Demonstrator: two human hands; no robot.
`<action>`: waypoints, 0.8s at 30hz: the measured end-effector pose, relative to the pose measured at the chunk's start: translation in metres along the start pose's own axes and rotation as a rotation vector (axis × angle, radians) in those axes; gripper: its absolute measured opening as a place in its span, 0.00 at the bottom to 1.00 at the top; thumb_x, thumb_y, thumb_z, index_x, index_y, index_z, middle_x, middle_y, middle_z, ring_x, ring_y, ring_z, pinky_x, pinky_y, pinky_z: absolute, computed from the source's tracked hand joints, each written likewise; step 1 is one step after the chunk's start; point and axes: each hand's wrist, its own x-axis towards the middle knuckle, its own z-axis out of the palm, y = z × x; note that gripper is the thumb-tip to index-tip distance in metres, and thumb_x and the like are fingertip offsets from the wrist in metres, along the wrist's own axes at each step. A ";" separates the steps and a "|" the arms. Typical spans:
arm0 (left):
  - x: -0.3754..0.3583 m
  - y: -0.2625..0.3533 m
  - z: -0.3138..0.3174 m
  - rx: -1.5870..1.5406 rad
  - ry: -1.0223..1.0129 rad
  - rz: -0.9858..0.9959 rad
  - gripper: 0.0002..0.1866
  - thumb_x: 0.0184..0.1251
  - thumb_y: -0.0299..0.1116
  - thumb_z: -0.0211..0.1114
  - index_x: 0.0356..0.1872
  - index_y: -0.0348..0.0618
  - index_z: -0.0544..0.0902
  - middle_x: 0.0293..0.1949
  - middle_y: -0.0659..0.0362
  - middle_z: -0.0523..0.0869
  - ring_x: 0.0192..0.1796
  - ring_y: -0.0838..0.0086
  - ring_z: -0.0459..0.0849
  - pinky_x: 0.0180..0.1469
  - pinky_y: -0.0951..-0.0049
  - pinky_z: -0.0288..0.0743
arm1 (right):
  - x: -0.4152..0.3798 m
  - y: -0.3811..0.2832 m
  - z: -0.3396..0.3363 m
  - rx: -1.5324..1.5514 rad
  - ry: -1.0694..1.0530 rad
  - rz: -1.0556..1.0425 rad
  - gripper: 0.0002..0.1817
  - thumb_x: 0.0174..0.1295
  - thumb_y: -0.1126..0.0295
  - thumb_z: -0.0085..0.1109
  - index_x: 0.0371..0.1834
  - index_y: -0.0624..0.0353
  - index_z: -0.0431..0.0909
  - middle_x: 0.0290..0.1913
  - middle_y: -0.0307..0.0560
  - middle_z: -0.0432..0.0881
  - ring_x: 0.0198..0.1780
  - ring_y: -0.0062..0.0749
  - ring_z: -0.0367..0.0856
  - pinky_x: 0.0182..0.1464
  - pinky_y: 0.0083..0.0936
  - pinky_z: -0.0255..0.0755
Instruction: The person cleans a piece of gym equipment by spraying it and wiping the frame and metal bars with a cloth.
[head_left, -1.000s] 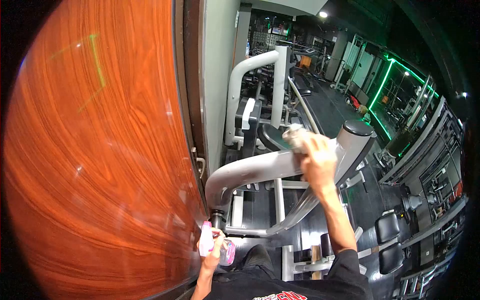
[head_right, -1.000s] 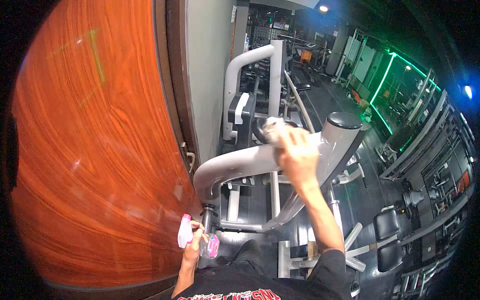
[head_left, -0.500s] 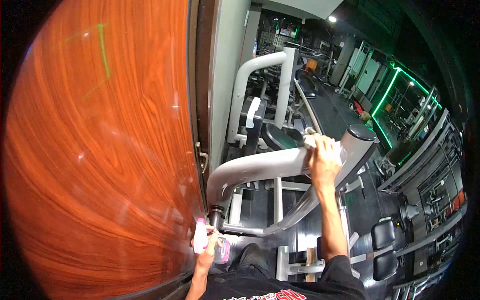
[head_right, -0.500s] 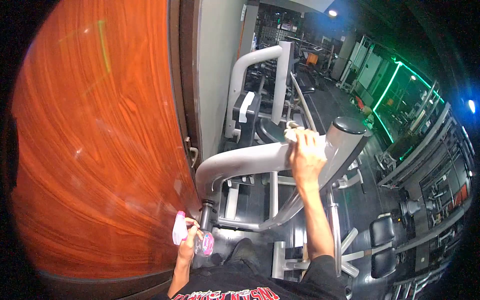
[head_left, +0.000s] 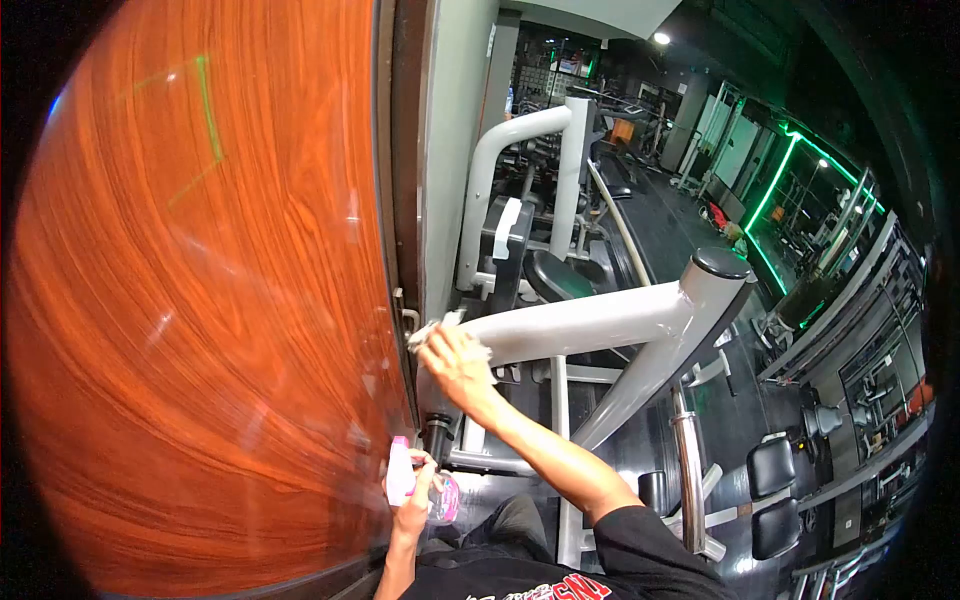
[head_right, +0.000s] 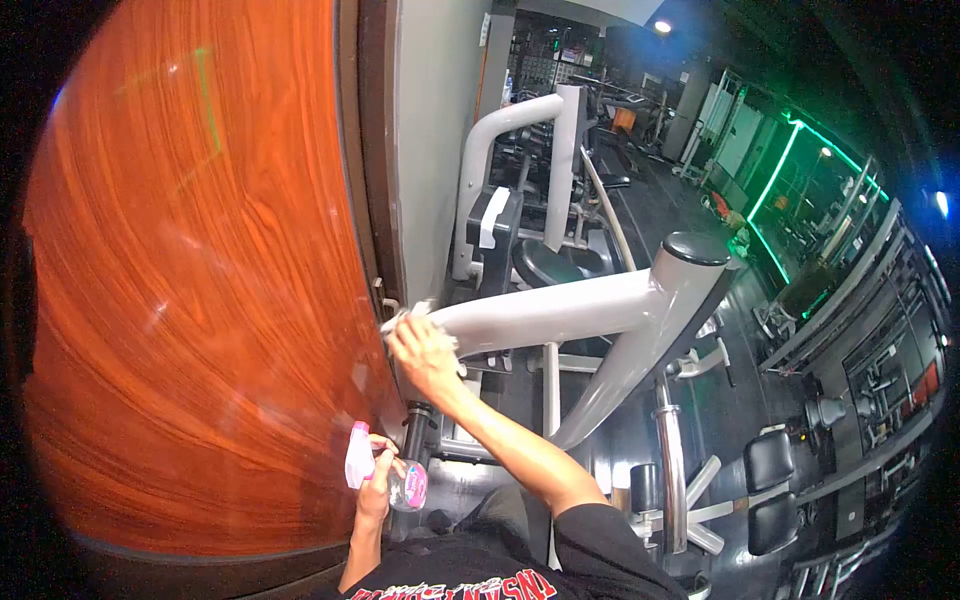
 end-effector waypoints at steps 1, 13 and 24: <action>0.000 0.000 0.000 0.015 -0.007 0.010 0.06 0.66 0.23 0.59 0.42 0.34 0.74 0.31 0.59 0.78 0.24 0.80 0.78 0.29 0.78 0.75 | -0.006 -0.007 0.013 0.085 -0.080 -0.024 0.12 0.52 0.69 0.54 0.40 0.55 0.78 0.45 0.44 0.80 0.50 0.35 0.76 0.49 0.33 0.72; 0.007 0.004 0.002 0.043 -0.003 0.052 0.07 0.66 0.24 0.60 0.41 0.34 0.74 0.31 0.59 0.77 0.25 0.80 0.78 0.29 0.79 0.74 | -0.043 0.091 -0.150 0.315 0.632 0.562 0.18 0.54 0.84 0.47 0.47 0.65 0.79 0.48 0.55 0.81 0.52 0.45 0.79 0.57 0.36 0.69; 0.009 0.002 -0.002 0.074 0.007 0.043 0.06 0.65 0.21 0.58 0.42 0.33 0.73 0.31 0.59 0.77 0.25 0.80 0.78 0.29 0.79 0.75 | -0.043 0.133 -0.200 -0.275 -0.063 0.337 0.34 0.45 0.69 0.69 0.61 0.46 0.72 0.62 0.48 0.71 0.66 0.43 0.66 0.70 0.45 0.53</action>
